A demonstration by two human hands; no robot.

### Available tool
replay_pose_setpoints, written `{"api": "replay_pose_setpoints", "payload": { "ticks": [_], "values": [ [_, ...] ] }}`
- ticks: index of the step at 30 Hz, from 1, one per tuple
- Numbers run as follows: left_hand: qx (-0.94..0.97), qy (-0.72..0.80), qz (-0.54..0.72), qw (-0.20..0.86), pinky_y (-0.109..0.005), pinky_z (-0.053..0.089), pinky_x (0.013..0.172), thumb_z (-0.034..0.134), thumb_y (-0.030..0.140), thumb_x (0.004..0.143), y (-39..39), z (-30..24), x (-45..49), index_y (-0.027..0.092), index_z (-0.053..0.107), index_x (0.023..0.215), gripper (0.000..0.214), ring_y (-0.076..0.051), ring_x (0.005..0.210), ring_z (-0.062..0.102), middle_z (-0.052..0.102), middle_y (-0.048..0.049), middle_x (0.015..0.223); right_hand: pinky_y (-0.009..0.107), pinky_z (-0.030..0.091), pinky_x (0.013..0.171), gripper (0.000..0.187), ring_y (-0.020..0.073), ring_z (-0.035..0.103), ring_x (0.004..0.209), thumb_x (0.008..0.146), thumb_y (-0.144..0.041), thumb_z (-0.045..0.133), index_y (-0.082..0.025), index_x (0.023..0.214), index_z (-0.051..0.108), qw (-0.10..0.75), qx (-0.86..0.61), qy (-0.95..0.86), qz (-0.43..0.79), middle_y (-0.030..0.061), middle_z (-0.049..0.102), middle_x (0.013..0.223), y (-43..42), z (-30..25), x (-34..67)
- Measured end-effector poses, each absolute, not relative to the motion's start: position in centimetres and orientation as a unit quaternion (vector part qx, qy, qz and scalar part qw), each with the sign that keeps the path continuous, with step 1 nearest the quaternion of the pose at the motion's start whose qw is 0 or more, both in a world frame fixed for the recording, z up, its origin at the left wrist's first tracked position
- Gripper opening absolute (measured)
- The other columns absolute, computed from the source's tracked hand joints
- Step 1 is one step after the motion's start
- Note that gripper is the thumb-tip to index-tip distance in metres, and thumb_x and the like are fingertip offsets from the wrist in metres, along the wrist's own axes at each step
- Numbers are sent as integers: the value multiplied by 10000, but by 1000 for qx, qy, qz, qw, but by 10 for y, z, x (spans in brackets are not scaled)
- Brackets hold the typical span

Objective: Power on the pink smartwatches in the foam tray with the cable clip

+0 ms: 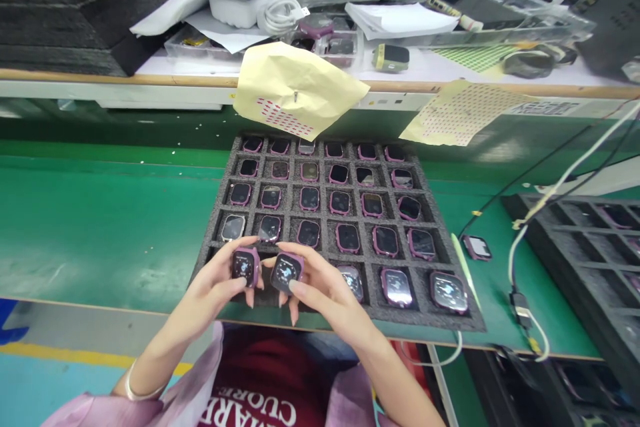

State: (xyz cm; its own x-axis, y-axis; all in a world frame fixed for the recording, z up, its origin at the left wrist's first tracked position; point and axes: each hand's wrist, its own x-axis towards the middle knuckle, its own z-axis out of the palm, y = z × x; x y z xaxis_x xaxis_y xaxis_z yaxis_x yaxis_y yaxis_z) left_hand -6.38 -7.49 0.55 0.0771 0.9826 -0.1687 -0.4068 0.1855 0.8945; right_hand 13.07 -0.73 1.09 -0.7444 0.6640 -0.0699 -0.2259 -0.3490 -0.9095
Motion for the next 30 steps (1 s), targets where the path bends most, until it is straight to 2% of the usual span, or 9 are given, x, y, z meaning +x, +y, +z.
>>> {"api": "replay_pose_setpoints", "payload": {
  "ticks": [3,9,23,30],
  "values": [
    [329,392,545,664,-292,517,721,531,177,870,-76,3,-69,211,404,1305,454,-202,921,580,598,-85,1030,257,514,591,397,158,563,740,938,-290,574,-260,1321,472,278,-225,-520,776,95,576,1148,-6,10,134],
    [329,370,538,682,-346,528,794,470,149,892,-78,3,-71,218,433,1308,424,-228,967,606,628,-90,1060,241,489,593,501,147,562,742,958,-208,520,-281,1425,353,316,-273,-529,739,74,600,1124,-10,6,130],
    [340,383,531,675,-346,551,784,483,170,897,-75,-3,-68,220,455,1289,396,-213,935,612,616,-85,1072,205,473,503,391,130,609,620,940,-229,564,-250,1327,506,356,-315,-545,691,63,686,983,-15,0,125],
    [330,399,529,672,-304,570,742,532,194,901,-74,3,-66,200,477,1250,354,-194,892,631,642,-72,971,186,478,466,365,112,590,558,930,-239,595,-262,1289,531,364,-328,-561,667,47,700,941,-15,-1,124]
  ]
}}
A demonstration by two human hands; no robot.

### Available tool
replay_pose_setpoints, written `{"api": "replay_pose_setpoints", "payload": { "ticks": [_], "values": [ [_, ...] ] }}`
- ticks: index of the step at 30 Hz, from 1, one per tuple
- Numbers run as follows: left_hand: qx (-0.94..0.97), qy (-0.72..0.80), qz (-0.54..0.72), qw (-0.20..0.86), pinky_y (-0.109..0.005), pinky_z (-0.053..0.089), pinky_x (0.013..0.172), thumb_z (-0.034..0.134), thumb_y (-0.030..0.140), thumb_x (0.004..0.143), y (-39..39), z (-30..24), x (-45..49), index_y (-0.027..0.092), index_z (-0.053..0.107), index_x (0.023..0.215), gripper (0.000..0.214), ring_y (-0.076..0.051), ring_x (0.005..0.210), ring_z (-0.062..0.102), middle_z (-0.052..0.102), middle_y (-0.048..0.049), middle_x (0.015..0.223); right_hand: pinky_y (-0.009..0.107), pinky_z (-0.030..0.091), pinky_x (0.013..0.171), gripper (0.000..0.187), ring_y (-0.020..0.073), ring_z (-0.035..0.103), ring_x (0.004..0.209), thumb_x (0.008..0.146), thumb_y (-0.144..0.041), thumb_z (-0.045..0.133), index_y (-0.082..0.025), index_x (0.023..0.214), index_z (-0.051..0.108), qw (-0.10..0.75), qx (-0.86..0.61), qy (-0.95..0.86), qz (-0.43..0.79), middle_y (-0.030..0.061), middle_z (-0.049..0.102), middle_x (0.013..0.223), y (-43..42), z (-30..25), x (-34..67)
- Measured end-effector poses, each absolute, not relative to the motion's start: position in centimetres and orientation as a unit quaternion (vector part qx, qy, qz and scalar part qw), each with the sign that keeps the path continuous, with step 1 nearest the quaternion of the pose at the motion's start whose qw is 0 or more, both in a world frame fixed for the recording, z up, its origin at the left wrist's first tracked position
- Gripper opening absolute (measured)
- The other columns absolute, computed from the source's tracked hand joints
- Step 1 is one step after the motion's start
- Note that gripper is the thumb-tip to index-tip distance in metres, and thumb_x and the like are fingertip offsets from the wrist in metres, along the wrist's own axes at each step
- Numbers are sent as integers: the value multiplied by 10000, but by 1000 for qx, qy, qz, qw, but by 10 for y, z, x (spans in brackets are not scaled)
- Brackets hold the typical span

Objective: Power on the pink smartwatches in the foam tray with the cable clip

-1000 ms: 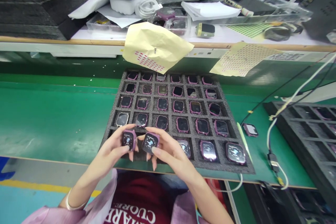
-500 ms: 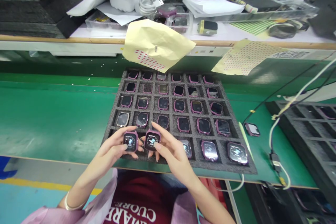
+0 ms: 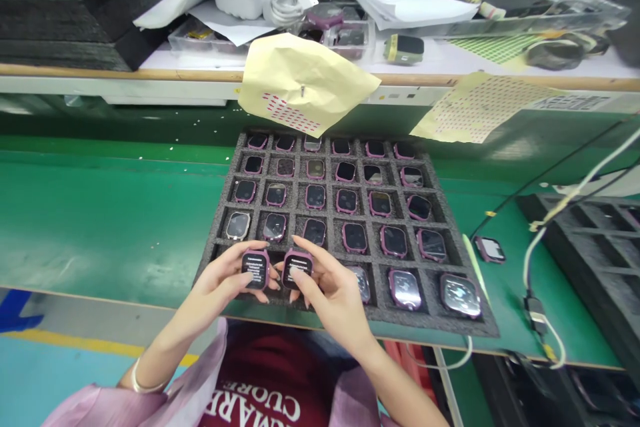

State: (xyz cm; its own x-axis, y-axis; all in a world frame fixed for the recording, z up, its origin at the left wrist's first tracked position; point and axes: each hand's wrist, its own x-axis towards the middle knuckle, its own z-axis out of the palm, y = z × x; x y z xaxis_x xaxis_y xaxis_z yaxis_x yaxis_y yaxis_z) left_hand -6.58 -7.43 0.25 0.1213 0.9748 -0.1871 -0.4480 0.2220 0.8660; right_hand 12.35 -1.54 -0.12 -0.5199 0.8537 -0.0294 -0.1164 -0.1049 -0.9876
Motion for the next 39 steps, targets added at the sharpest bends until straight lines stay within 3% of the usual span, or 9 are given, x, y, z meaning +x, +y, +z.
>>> {"api": "replay_pose_setpoints", "payload": {
  "ticks": [8,14,19,21,24,26,29,35,39],
  "values": [
    [315,404,538,670,-255,584,655,577,193,887,-73,10,-69,159,515,1176,298,-180,822,658,671,-78,899,299,542,817,600,220,626,1007,874,-162,638,-287,1397,373,296,-312,-643,634,60,634,1141,-13,3,130],
    [309,399,550,666,-244,578,622,572,213,891,-75,8,-76,145,533,1150,271,-197,805,673,683,-89,866,344,568,751,554,217,651,864,879,-170,598,-268,1383,389,261,-341,-750,503,60,639,1108,-12,-4,122],
    [322,395,552,659,-275,578,645,558,250,892,-82,7,-83,157,532,1174,298,-219,842,667,676,-115,959,487,422,976,473,280,517,1081,885,-258,622,-211,1327,461,187,-277,-891,307,96,549,1232,-10,1,102],
    [328,409,552,648,-284,576,644,582,257,875,-84,9,-85,172,528,1196,336,-221,848,659,654,-118,1016,479,426,959,486,290,483,1113,894,-306,617,-199,1339,453,157,-260,-912,276,112,519,1253,-7,7,105],
    [336,429,551,633,-292,568,626,620,260,849,-88,11,-88,179,501,1241,417,-217,825,648,634,-118,1016,468,444,894,268,284,519,1023,972,-316,479,-172,1175,579,153,-295,-919,213,124,564,1148,-3,12,122],
    [339,438,547,627,-288,556,612,621,261,847,-88,12,-88,172,483,1257,442,-206,794,643,629,-121,996,481,452,830,307,288,548,920,1008,-312,367,-157,1025,631,140,-340,-918,151,130,605,1027,-5,13,135],
    [339,446,544,624,-270,540,595,620,254,847,-87,11,-87,168,473,1256,443,-190,768,633,616,-114,986,488,467,749,389,319,554,883,1018,-338,305,-128,1036,632,122,-390,-909,82,169,607,1012,-16,5,143],
    [339,440,535,637,-259,531,610,610,242,857,-85,7,-74,170,463,1262,437,-179,754,631,618,-85,928,401,504,784,348,258,572,901,972,-374,479,-159,1243,515,241,-459,-822,237,118,545,1028,-31,-11,138],
    [338,438,538,636,-249,525,606,604,223,860,-84,6,-68,182,472,1260,424,-168,756,624,612,-76,942,353,503,740,171,224,583,831,902,-323,621,-211,1026,660,266,-409,-803,343,65,562,917,-25,-4,144]
  ]
}}
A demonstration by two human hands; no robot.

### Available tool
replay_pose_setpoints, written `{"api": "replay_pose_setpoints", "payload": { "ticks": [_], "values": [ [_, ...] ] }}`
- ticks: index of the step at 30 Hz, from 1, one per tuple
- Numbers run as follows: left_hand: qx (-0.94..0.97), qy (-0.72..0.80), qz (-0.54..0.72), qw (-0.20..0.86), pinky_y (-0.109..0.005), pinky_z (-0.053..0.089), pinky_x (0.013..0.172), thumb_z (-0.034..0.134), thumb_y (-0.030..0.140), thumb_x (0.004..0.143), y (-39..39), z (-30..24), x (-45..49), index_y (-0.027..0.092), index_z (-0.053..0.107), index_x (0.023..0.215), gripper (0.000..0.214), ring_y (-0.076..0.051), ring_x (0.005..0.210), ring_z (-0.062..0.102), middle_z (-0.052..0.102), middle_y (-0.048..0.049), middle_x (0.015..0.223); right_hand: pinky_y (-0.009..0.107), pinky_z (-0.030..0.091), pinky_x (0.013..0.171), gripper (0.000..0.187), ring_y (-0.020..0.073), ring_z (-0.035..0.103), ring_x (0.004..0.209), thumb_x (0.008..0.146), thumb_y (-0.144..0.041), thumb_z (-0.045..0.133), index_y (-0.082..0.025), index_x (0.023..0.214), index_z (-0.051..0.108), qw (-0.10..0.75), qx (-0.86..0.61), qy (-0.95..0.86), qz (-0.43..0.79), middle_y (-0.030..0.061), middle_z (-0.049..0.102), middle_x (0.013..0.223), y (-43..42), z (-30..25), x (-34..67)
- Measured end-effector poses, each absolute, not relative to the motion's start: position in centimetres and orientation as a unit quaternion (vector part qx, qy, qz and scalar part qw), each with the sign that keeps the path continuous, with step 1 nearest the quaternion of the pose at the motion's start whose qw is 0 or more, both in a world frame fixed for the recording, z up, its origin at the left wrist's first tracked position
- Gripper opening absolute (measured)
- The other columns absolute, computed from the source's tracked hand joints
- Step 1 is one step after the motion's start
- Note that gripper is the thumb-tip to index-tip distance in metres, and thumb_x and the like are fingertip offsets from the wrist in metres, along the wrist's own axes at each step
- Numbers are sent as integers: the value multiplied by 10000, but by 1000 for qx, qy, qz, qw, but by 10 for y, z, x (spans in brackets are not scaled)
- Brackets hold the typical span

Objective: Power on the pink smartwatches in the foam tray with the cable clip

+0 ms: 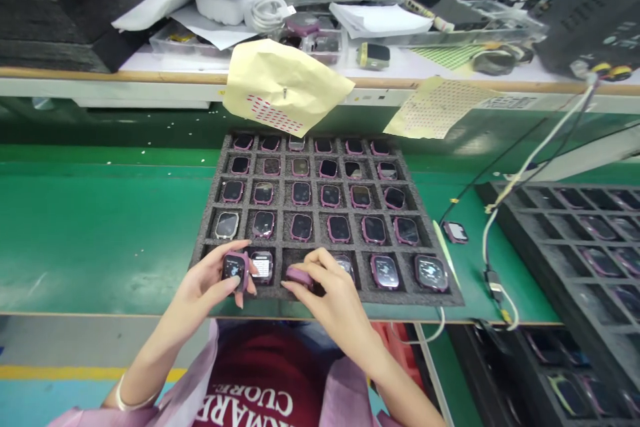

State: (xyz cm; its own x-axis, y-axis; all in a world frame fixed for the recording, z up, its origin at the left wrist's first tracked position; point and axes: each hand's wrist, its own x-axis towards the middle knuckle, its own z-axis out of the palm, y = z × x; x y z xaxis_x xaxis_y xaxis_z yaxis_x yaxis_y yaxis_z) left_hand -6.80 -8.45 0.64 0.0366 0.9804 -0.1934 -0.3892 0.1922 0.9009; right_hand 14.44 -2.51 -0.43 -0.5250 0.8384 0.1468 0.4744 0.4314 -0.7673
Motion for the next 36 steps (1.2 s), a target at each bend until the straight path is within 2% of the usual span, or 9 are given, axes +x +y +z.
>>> {"api": "replay_pose_setpoints", "payload": {
  "ticks": [3,5,8,11,13,19,25,31,36],
  "values": [
    [329,437,544,636,-233,513,578,602,213,859,-83,5,-66,187,477,1260,420,-156,742,615,607,-70,942,375,510,773,108,259,594,932,883,-300,652,-202,917,682,320,-379,-769,403,94,613,1018,-22,3,147],
    [321,434,544,642,-223,498,549,612,214,851,-80,5,-64,186,478,1263,434,-150,720,609,603,-70,940,307,532,600,134,209,637,747,896,-295,636,-193,981,648,363,-393,-695,482,98,650,992,-21,7,145],
    [312,436,539,649,-203,467,508,642,222,827,-77,6,-61,184,485,1260,462,-136,678,595,592,-63,930,199,415,366,330,96,537,453,915,-307,610,-199,1218,538,360,-372,-582,628,97,671,976,-17,10,142],
    [311,448,533,647,-183,427,473,672,243,804,-75,7,-60,185,497,1249,482,-116,631,569,588,-45,885,214,484,422,531,133,615,593,924,-371,583,-230,1393,377,303,-284,-514,750,151,599,1179,-13,10,139],
    [315,459,523,645,-177,404,467,680,259,800,-75,7,-59,182,497,1250,492,-103,598,549,598,-32,833,246,532,481,542,170,657,692,932,-380,569,-251,1412,351,289,-241,-484,790,152,569,1224,-11,8,139],
    [319,469,520,639,-177,367,452,678,277,797,-76,5,-58,168,476,1261,518,-89,533,513,594,-4,731,367,554,734,394,205,679,763,861,-332,694,-225,1225,587,324,-220,-513,764,96,653,1075,-8,2,143],
    [335,473,505,640,-173,381,462,652,250,818,-78,11,-55,186,460,1258,484,-61,501,474,569,1,769,437,482,894,417,266,631,984,816,-435,721,-218,1161,631,333,-218,-532,747,98,688,993,-5,4,146],
    [370,528,500,579,-186,353,425,649,235,815,-82,12,-46,275,428,1281,517,-55,468,419,536,9,864,379,565,670,478,261,677,833,799,-418,734,-221,1209,588,330,-226,-453,797,117,679,998,-9,4,141],
    [424,565,482,518,-226,419,580,608,194,825,-82,12,-41,238,468,1227,427,-137,663,513,543,-14,887,340,574,584,415,254,684,793,801,-355,742,-231,1178,617,329,-236,-443,800,124,679,1033,-8,3,141]
  ]
}}
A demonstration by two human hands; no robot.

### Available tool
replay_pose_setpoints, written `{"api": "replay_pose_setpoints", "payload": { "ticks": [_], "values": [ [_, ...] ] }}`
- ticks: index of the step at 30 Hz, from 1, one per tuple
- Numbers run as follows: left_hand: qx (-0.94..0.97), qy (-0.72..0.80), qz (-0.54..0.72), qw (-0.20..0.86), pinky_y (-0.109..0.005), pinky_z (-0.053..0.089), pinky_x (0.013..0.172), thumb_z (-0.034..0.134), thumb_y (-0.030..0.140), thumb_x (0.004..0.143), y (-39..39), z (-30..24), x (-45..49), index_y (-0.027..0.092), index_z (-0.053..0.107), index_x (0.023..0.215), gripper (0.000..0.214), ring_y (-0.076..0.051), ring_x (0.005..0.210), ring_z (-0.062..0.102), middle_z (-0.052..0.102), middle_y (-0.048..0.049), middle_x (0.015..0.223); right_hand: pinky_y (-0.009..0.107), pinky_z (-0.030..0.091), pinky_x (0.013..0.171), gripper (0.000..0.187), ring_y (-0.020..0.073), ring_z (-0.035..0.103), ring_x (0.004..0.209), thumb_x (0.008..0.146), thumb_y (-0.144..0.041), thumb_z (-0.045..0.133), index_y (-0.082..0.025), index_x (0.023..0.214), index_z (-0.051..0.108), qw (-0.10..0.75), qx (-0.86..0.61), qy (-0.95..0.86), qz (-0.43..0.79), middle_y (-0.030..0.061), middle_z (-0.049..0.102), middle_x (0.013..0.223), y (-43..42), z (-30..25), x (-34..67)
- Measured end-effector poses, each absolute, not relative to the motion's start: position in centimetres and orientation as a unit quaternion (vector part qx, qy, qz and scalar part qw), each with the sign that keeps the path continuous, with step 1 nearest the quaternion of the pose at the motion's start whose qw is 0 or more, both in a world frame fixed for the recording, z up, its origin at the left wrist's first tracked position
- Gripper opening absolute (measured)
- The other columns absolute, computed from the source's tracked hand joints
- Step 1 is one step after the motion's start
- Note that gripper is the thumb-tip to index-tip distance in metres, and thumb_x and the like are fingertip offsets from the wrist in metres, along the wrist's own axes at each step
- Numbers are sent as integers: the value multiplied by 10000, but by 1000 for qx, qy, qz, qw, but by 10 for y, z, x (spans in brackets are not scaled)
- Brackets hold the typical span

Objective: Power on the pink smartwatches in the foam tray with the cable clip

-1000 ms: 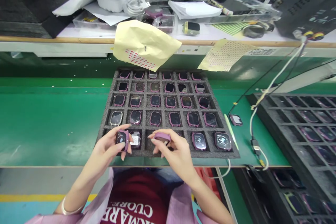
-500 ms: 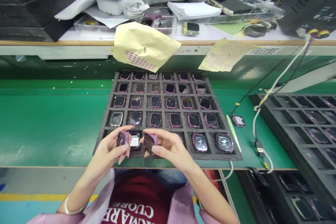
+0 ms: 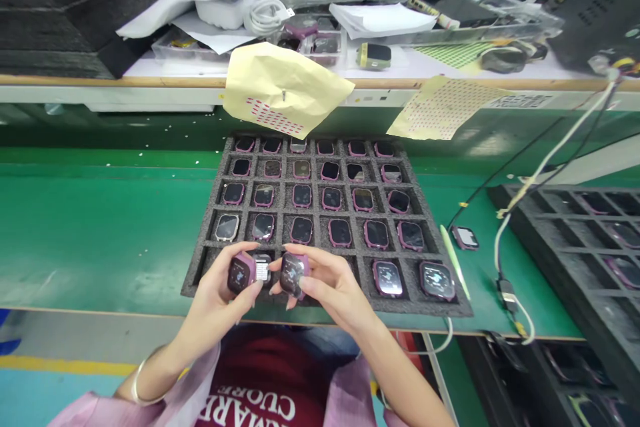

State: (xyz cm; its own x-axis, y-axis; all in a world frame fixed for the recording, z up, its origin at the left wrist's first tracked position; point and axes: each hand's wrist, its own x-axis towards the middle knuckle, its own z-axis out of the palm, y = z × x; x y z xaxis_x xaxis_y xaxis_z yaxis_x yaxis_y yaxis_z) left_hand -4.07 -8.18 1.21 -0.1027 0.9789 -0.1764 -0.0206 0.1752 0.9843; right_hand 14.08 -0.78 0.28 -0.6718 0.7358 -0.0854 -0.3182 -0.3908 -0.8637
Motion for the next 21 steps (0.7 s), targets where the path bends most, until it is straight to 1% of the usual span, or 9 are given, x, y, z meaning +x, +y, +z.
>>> {"api": "replay_pose_setpoints", "payload": {
  "ticks": [3,5,8,12,14,17,21],
  "values": [
    [459,576,481,476,-247,431,700,587,151,814,-80,10,-41,232,493,1173,380,-164,779,537,558,-11,908,332,580,632,365,245,691,797,797,-287,747,-224,1143,651,332,-240,-449,794,110,697,998,-7,0,141],
    [476,575,472,469,-255,425,746,573,115,794,-78,8,-42,224,512,1116,345,-173,830,542,570,-15,949,318,583,649,344,234,695,782,791,-249,746,-221,1126,669,335,-255,-456,784,101,706,978,-8,-3,140],
    [474,570,458,491,-255,423,737,558,122,801,-77,9,-43,214,510,1123,338,-172,823,542,572,-21,961,304,584,626,349,232,700,757,786,-267,748,-237,1126,673,340,-265,-465,773,93,712,977,-9,-4,140],
    [448,567,461,515,-249,426,691,553,160,825,-77,11,-43,231,463,1225,416,-145,709,524,544,9,839,356,586,679,353,237,704,733,799,-300,738,-235,1139,668,343,-243,-463,780,98,715,969,-9,-3,141],
    [455,569,464,504,-247,430,697,552,133,807,-78,9,-44,231,486,1202,412,-144,716,529,550,9,847,365,586,682,355,243,705,729,791,-284,745,-214,1132,673,338,-246,-459,784,105,716,957,-10,-3,142],
    [468,567,462,496,-248,437,734,549,108,781,-79,6,-45,225,512,1169,407,-151,782,544,576,-7,935,374,589,681,379,255,706,733,770,-275,765,-201,1130,674,341,-251,-453,784,109,717,953,-9,-5,142],
    [458,573,466,494,-245,436,711,545,122,789,-80,5,-45,227,491,1203,431,-141,733,528,564,10,857,360,585,692,368,250,707,748,792,-264,751,-217,1147,667,359,-226,-451,785,106,716,976,-9,-6,142]
  ]
}}
